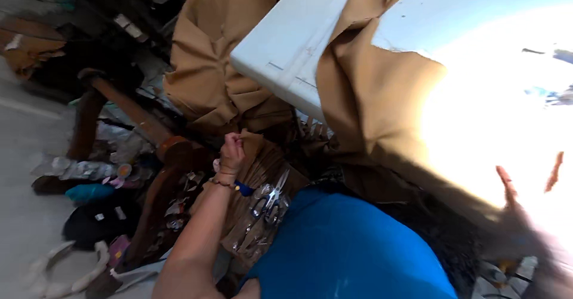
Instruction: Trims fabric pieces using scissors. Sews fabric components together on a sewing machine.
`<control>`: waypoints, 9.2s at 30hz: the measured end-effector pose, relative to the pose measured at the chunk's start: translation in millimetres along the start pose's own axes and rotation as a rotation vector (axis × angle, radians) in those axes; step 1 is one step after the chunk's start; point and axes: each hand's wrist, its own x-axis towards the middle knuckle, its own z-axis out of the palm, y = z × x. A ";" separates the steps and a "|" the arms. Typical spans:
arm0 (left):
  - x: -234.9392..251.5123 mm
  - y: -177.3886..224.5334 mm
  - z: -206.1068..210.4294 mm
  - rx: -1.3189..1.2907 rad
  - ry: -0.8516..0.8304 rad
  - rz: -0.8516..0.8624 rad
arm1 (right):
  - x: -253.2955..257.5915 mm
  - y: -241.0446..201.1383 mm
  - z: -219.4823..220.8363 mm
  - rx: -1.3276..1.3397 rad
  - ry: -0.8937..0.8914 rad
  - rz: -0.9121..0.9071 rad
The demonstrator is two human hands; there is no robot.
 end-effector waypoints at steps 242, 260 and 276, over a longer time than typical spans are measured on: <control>157.7 218.9 -34.3 0.104 -1.295 0.309 | 56.1 14.0 7.9 0.280 0.165 -0.457; 262.2 303.3 -81.1 0.154 -0.472 0.305 | 56.4 10.8 1.9 0.239 0.139 -0.470; 125.4 404.6 113.8 -0.390 -0.530 0.941 | 51.9 15.8 3.5 0.232 0.130 -0.454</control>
